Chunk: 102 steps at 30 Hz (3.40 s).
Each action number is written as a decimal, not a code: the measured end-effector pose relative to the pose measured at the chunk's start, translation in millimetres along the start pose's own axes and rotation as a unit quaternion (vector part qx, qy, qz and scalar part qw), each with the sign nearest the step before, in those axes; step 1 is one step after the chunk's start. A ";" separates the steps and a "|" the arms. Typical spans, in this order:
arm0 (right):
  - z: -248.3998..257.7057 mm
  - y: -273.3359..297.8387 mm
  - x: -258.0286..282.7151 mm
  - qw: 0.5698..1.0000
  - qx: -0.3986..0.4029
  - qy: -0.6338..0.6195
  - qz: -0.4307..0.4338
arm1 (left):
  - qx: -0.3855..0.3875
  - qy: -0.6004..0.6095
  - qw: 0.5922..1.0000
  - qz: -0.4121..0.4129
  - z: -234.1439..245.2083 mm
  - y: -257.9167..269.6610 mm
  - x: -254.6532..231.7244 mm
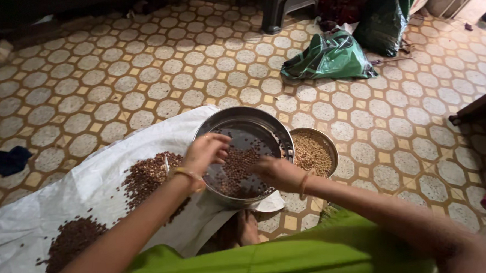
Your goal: The person sits on the floor and sorts small brown seeds by hand, picking them from a metal bowl and placing them into a second bowl. The person repeatedly scoops and transfers seeds between the bowls and a white cloth on the floor.
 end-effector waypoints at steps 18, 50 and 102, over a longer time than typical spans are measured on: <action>-26.4 -88.1 -86.6 0.971 0.166 -0.107 -0.138 | -0.126 0.567 0.813 0.048 14.3 11.4 70.7; 8.8 -144.8 -31.2 0.981 -0.098 0.155 0.058 | -0.070 0.583 0.808 0.044 18.3 26.3 68.5; 70.5 -136.4 72.6 0.973 -0.101 -0.046 0.202 | -0.166 0.579 0.798 0.016 14.0 34.2 49.1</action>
Point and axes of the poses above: each hand's wrist, its own y-axis away from the middle knuckle, its own z-axis out of the back of the hand, x = y × z, the point moved 3 cm from there along -y, towards the middle knuckle
